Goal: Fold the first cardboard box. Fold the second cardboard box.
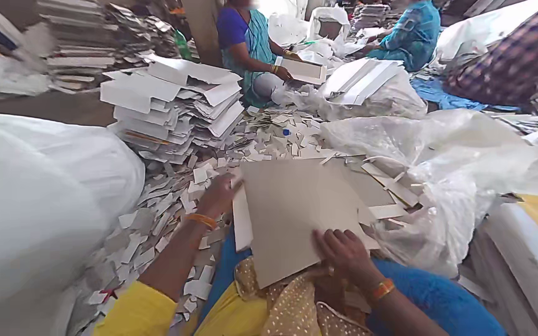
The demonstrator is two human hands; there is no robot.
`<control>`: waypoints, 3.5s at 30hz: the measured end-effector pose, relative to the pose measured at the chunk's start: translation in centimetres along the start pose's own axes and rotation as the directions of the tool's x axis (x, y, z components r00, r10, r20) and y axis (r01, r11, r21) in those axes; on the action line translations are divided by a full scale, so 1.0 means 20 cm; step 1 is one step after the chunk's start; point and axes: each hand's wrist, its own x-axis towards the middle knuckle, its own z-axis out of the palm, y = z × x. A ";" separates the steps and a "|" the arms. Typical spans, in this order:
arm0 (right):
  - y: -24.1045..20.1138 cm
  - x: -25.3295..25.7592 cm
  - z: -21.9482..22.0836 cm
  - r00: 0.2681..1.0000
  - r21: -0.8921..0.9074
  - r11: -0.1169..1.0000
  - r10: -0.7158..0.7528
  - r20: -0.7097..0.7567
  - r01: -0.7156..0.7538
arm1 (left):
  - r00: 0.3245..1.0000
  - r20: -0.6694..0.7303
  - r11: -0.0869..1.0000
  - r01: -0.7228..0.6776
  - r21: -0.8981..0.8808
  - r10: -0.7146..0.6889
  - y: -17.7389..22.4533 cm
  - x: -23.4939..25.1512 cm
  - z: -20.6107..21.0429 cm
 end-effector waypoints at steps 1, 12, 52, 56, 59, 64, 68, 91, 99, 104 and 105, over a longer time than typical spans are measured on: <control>-0.04 -0.03 0.02 0.999 0.027 1.000 -0.010 0.034 0.010 | 0.993 0.102 0.981 0.040 0.190 -0.060 0.03 -0.01 0.07; -0.14 -0.04 0.06 0.973 0.030 0.977 0.206 0.099 -0.210 | 0.898 0.164 0.742 0.431 -0.513 -0.408 -0.23 0.03 0.14; 0.05 -0.02 -0.09 0.978 -0.055 0.988 0.154 0.140 -0.147 | 0.816 0.474 0.942 -0.319 -0.105 0.330 -0.14 -0.24 0.19; 0.19 -0.11 -0.21 0.992 -0.022 1.000 0.018 0.122 -0.015 | 0.968 0.236 0.990 -0.107 0.086 0.084 -0.13 -0.06 0.04; 0.27 -0.16 -0.30 0.992 -0.054 0.998 -0.038 0.124 0.045 | 0.988 0.064 0.953 -0.154 0.261 0.142 -0.07 0.12 0.05; 0.27 -0.15 -0.36 0.989 -0.030 0.998 -0.048 0.137 0.053 | 0.934 0.355 0.995 -0.071 0.076 0.039 -0.07 0.34 0.27; 0.25 -0.17 -0.40 0.989 -0.052 0.999 0.004 0.145 0.003 | 0.942 0.325 0.995 -0.060 -0.082 0.083 -0.16 0.36 0.42; 0.68 0.36 -0.55 -0.147 0.907 -0.063 0.989 0.002 -0.417 | 0.814 0.315 0.406 0.108 -0.908 0.488 0.40 -0.06 0.61; 0.58 0.28 -0.23 -0.357 0.965 -0.250 0.911 0.207 -0.078 | 0.858 0.148 0.176 0.068 -0.982 0.492 0.79 -0.33 0.61; 0.63 0.18 -0.25 -0.400 0.963 -0.236 0.901 0.166 -0.132 | 0.822 0.121 0.607 -0.302 -0.735 0.556 0.73 -0.27 0.69; 0.65 0.16 -0.27 -0.402 0.962 -0.233 0.902 0.157 -0.145 | 0.745 0.230 0.722 -0.442 -0.532 0.626 0.68 -0.21 0.68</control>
